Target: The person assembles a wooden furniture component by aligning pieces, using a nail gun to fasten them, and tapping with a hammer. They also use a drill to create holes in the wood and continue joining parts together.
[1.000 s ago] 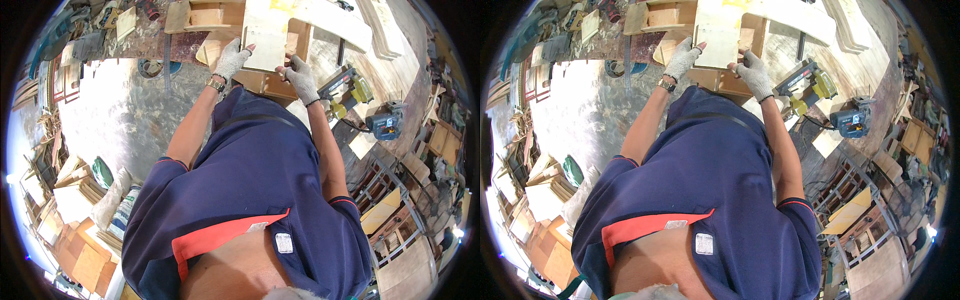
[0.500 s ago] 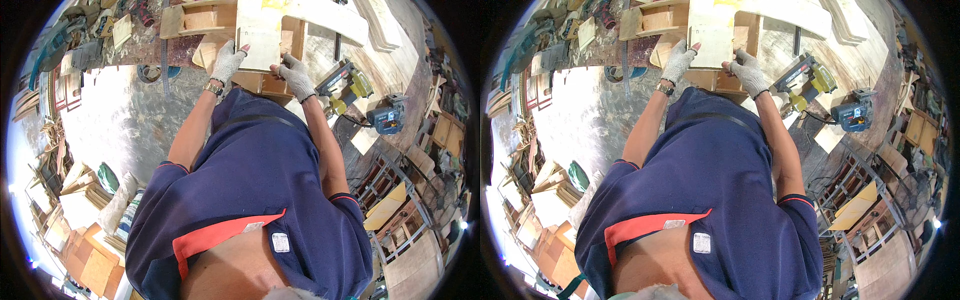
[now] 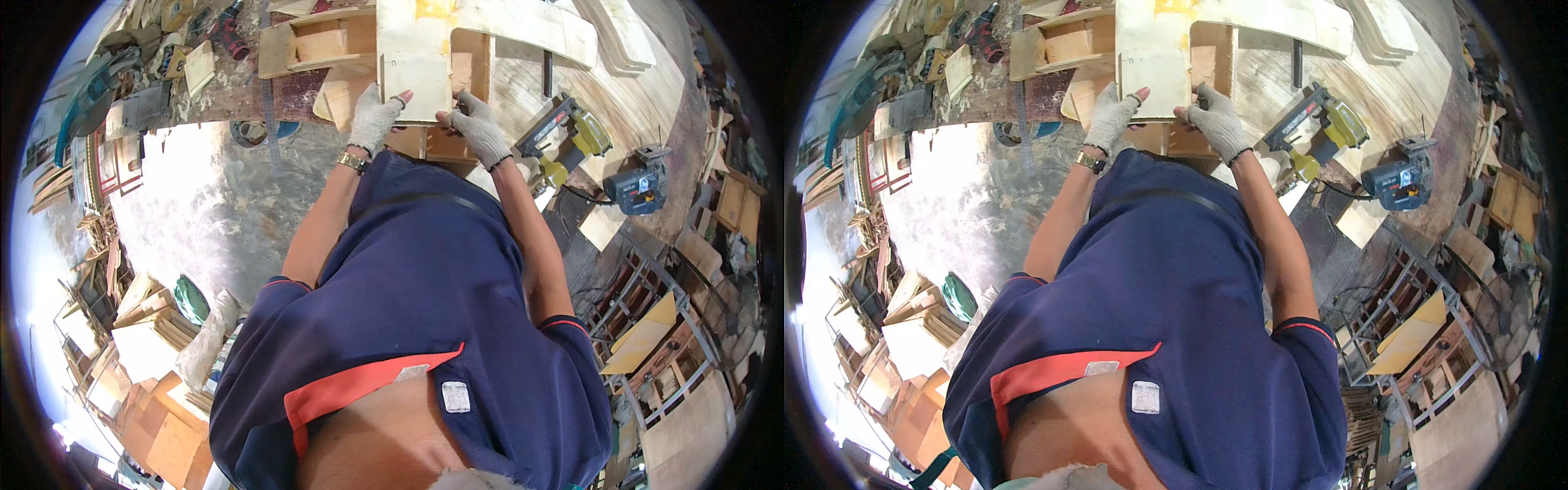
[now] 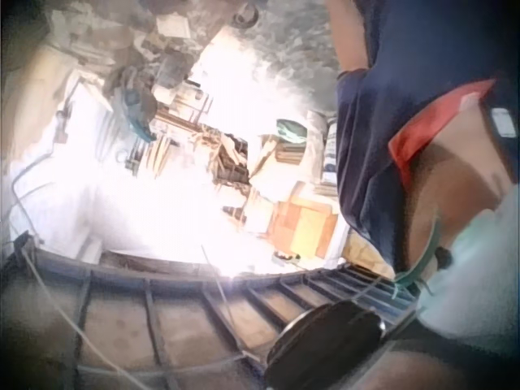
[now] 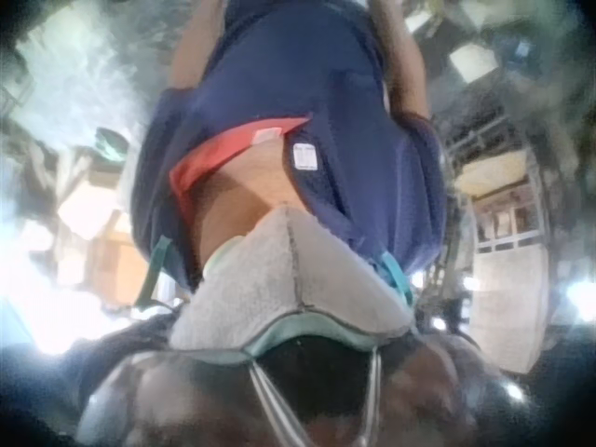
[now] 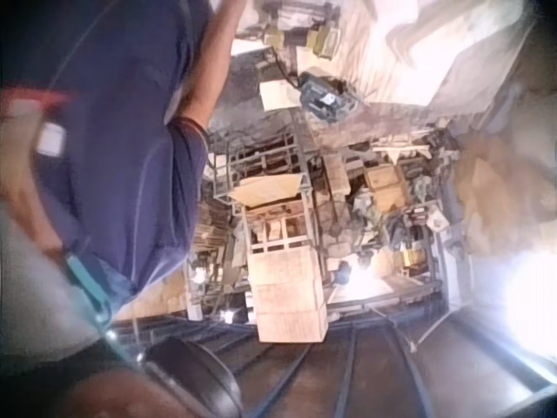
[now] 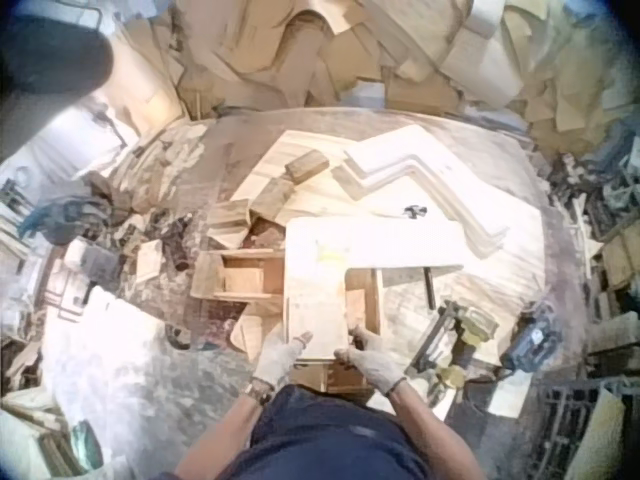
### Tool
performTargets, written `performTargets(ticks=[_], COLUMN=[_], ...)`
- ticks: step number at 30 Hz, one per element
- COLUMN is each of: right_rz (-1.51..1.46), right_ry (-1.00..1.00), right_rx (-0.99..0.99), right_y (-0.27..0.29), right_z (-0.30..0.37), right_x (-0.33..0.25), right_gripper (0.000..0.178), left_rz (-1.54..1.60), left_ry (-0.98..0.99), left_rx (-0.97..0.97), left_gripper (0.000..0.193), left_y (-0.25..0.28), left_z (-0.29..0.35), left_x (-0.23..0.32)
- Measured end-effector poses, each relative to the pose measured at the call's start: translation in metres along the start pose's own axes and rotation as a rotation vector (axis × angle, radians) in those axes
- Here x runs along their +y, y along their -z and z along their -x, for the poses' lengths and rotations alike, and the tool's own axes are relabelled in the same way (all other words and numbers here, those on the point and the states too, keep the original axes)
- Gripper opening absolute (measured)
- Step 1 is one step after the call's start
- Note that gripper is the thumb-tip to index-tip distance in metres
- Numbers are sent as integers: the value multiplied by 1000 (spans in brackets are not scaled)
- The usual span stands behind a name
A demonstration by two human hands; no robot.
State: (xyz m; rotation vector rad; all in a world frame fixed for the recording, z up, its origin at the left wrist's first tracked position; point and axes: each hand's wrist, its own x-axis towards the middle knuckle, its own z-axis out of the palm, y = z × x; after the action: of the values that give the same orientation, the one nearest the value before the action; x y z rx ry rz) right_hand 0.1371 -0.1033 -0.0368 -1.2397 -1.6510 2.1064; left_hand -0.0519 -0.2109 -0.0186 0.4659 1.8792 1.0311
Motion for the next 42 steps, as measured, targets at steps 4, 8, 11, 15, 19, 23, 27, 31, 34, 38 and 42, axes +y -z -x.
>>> performTargets(ticks=[4, 8, 11, 15, 19, 23, 27, 31, 34, 38, 42], right_rz=[-33, -17, -22, -4, 19, 9, 59, 252, 419, 378, -106], right_ry=[-30, -61, -72, -95, -102, -94, -68, 144, 139, -74, -122], right_rx=[-4, -10, -12, -8, -12, 5, 94, 532, 1177, 1438, 1014], right_y=[-1, 0, 0, 1, 2, -1, 6, 51, 102, 153, 189], right_z=[-2, -3, -3, -3, -2, 0, 10, 34, 54, 72, 72], right_x=[3, 5, 5, 4, 1, -2, -7, -6, 13, 65, 95], right_gripper=[48, 49, 53, 58, 59, 55, 50, 43, 36, 45, 43], left_rz=[-9, 84, 198, 288, 265, 193, 189, 226, 250, 204, 234], left_ry=[-10, 33, 92, 145, 117, 114, 111, 118, 143, 174, 213], left_rx=[44, 14, -34, -109, -67, -27, 1, -1, 2, 14, 19], left_gripper=[45, 46, 50, 48, 45, 41, 38, 36, 36, 35, 34], left_y=[-2, -1, 2, 5, 2, -1, -1, 0, 1, 1, 0], left_z=[3, 6, 11, 17, 18, 17, 18, 23, 26, 32, 34], left_x=[0, -1, -3, -3, -3, -2, 0, 8, 16, 26, 34])
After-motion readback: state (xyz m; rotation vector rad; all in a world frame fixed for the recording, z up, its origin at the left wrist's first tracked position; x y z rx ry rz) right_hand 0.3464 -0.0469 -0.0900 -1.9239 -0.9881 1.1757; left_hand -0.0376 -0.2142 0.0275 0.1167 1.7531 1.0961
